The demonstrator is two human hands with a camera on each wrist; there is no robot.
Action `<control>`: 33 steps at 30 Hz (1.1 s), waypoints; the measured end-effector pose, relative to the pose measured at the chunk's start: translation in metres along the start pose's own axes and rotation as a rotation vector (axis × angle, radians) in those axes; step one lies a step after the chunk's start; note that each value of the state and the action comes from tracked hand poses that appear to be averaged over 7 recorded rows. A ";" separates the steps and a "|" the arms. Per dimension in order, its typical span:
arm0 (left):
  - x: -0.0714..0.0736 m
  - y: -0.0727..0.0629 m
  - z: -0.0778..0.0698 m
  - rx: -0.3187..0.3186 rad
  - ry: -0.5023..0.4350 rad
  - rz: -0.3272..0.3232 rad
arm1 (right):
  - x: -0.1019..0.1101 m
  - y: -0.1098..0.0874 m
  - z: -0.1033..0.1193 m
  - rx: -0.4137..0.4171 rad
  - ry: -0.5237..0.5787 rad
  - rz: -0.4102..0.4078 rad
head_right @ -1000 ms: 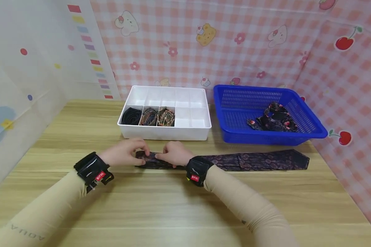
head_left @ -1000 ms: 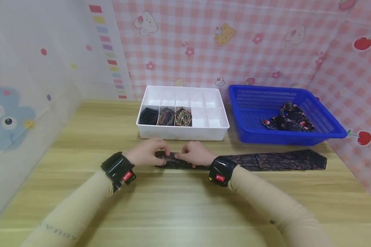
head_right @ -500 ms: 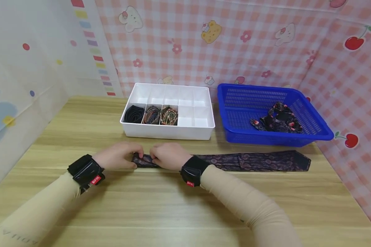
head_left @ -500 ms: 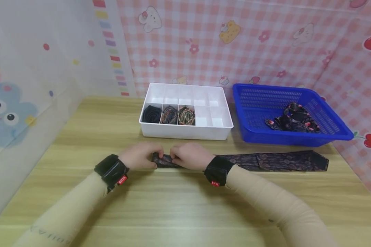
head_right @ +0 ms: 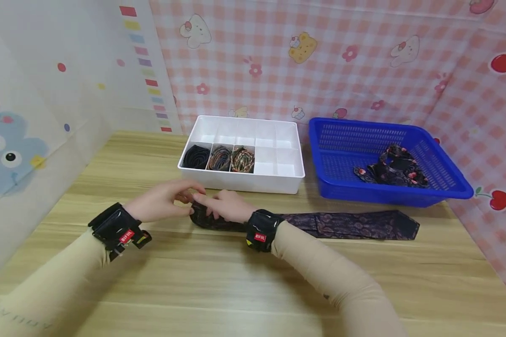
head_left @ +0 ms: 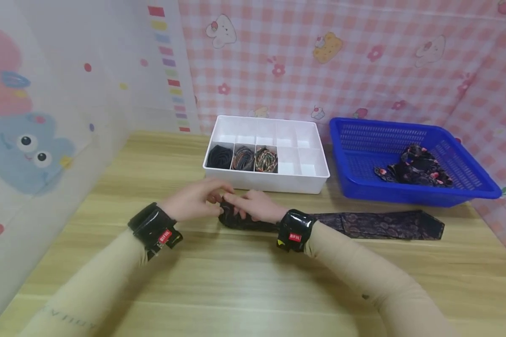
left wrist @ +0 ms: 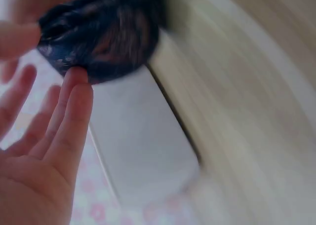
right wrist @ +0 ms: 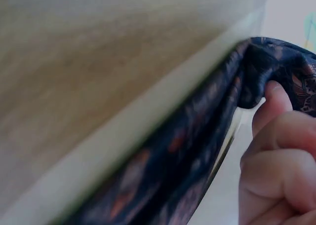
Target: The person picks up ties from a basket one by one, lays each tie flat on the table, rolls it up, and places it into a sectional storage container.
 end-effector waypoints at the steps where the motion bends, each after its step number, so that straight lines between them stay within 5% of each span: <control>1: -0.002 0.004 -0.002 -0.015 -0.072 0.001 | 0.003 -0.002 -0.004 -0.023 0.040 0.004; 4: -0.011 0.013 -0.007 -0.065 -0.261 0.012 | 0.010 -0.009 -0.018 -0.080 0.102 0.032; 6: -0.017 0.017 -0.008 -0.082 -0.275 0.011 | 0.013 -0.013 -0.027 -0.103 0.096 0.048; 10: -0.029 0.022 -0.009 -0.074 -0.034 0.015 | 0.021 -0.022 -0.041 -0.097 -0.008 0.040; 15: -0.044 0.028 -0.013 -0.083 0.245 0.065 | 0.032 -0.032 -0.046 -0.017 -0.209 -0.085; 23: -0.058 0.033 -0.019 -0.135 0.284 0.081 | 0.028 -0.046 -0.028 0.173 -0.558 -0.100; 28: -0.060 0.030 -0.014 -0.095 0.284 0.081 | 0.025 -0.049 -0.025 0.155 -0.585 -0.098; 33: -0.063 0.031 -0.010 -0.064 0.386 0.089 | 0.023 -0.049 -0.027 0.126 -0.541 -0.091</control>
Point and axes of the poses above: each hand's wrist, its own y-axis towards the middle knuckle, its own x-axis out of the back of the hand, z = x × y, the point moved 6 cm from there along y, towards the middle knuckle, and after that the axes turned 4 degrees about z, right-handed, at the moved point
